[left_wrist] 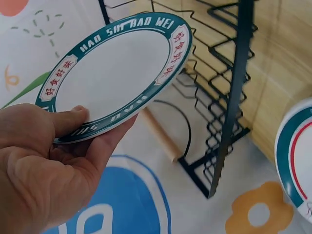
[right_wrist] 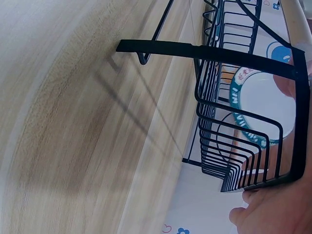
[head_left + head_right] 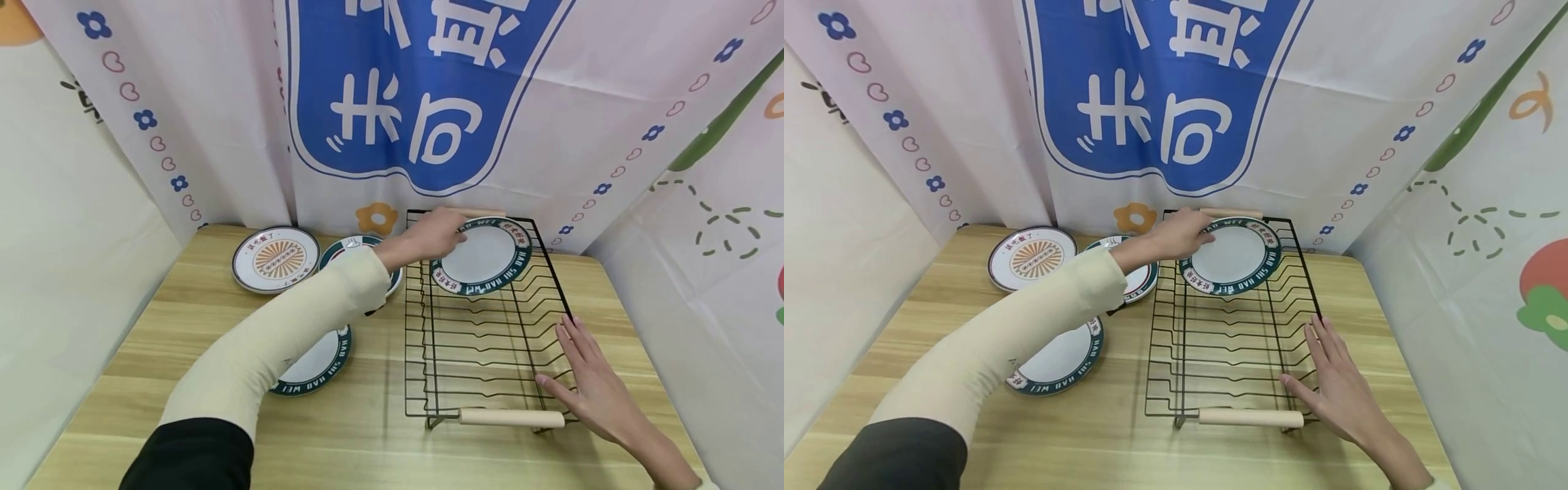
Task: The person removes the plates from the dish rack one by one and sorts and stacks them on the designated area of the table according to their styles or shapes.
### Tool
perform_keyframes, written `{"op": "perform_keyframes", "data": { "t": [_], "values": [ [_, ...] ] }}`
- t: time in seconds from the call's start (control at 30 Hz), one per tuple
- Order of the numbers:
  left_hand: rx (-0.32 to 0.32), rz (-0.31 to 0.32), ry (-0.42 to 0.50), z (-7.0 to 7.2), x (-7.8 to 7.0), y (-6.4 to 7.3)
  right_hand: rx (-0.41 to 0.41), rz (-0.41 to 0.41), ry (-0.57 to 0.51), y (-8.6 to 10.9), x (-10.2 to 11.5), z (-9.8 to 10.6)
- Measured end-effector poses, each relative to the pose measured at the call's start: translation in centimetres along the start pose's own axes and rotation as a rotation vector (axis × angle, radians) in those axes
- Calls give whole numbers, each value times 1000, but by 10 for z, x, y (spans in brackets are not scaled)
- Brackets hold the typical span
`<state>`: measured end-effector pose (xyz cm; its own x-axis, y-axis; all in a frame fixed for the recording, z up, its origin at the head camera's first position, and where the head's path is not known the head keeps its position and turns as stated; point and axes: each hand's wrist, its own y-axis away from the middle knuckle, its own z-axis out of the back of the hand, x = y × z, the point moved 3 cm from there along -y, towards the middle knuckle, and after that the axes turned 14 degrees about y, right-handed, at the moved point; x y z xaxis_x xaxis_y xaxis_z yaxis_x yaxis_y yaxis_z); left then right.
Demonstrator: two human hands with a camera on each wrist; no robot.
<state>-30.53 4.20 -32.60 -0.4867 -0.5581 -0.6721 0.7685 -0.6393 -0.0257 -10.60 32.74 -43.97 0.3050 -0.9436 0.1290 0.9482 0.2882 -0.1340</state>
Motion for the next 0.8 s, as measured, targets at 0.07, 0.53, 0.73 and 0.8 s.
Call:
{"op": "perform_keyframes", "data": {
  "t": [0.07, 0.53, 0.73, 0.8],
  "values": [
    [-24, 4, -1, 8, 3, 7, 0, 2, 0, 0, 0, -1],
    [-175, 53, 119, 63, 12, 78, 14, -5, -7, 1, 0, -3],
    [-257, 138, 129, 92, 22, 120, 14, -6, -3, 0, -1, -2],
    [-273, 157, 110, 99, 28, 133, 14, -8, 1, 0, -1, -1]
  ]
}}
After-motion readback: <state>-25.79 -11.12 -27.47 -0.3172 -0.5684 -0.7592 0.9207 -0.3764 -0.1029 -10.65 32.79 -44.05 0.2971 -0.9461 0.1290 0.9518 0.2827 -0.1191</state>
